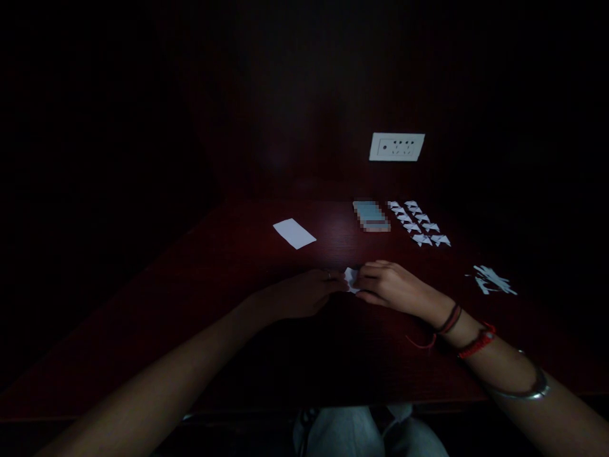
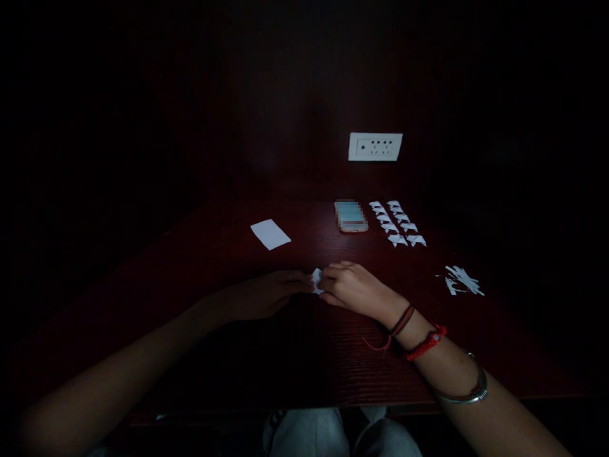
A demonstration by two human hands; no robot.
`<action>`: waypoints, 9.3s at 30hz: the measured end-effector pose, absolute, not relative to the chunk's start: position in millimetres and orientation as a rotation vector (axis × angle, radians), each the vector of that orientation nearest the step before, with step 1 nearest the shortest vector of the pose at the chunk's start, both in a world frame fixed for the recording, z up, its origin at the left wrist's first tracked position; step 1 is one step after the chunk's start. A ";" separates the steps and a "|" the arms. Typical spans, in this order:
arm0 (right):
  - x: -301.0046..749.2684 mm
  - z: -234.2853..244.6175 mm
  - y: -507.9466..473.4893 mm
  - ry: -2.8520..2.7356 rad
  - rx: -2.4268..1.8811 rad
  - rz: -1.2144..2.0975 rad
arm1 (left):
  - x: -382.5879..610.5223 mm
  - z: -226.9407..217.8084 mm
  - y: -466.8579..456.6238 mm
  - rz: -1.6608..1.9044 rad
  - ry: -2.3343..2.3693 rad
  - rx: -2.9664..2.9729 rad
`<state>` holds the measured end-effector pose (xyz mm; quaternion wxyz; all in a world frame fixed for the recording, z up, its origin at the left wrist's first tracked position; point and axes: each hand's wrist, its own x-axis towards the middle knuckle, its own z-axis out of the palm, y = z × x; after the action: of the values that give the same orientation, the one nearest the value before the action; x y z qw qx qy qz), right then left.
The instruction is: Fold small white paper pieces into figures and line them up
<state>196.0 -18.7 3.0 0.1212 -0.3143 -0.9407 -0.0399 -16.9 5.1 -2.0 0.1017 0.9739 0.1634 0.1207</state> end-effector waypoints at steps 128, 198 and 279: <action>203.8 2.3 -17.9 -2.736 -0.898 0.268 | -26.4 -3.6 18.5 0.249 0.493 2.949; 187.1 -17.4 6.3 -2.449 -0.876 0.300 | -20.1 -11.3 -0.6 0.271 0.584 2.943; 179.5 -8.9 9.1 -1.535 -1.360 1.299 | -22.2 1.5 7.7 0.161 0.621 3.050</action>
<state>179.5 9.1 -8.9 0.3497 -0.5248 -0.5923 0.5015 -22.2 7.7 1.5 0.0125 0.9785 0.1992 0.0516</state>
